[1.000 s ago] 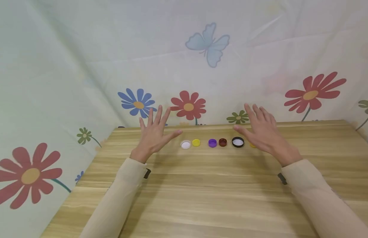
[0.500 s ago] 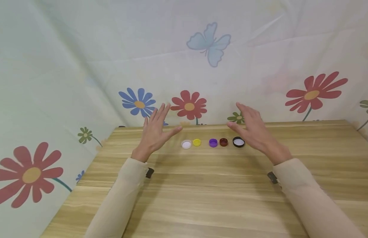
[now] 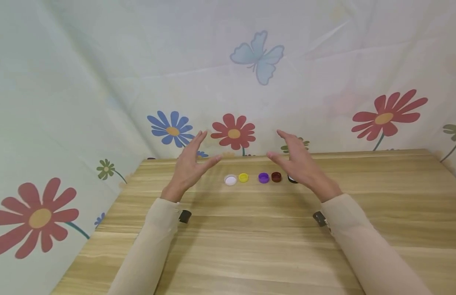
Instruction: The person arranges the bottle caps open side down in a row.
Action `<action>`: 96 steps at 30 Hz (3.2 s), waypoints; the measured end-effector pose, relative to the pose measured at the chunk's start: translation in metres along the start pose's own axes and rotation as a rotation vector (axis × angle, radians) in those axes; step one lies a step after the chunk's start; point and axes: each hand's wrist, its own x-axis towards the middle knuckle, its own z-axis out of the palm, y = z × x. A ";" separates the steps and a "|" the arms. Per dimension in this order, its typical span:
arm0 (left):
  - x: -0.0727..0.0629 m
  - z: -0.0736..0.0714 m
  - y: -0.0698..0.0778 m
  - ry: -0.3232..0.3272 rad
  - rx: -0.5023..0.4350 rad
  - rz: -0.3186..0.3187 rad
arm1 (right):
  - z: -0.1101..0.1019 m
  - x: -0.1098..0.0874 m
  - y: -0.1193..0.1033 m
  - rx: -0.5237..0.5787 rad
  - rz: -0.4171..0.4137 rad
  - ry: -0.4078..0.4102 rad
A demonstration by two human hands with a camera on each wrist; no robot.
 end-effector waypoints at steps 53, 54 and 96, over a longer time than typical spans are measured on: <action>0.000 0.026 -0.016 -0.108 -0.421 -0.112 | 0.066 0.038 -0.021 0.241 -0.003 -0.071; -0.001 0.027 -0.017 -0.109 -0.431 -0.112 | 0.068 0.039 -0.021 0.243 -0.004 -0.073; -0.008 0.045 -0.034 -0.309 -0.371 -0.165 | 0.101 0.056 -0.008 0.088 0.006 -0.280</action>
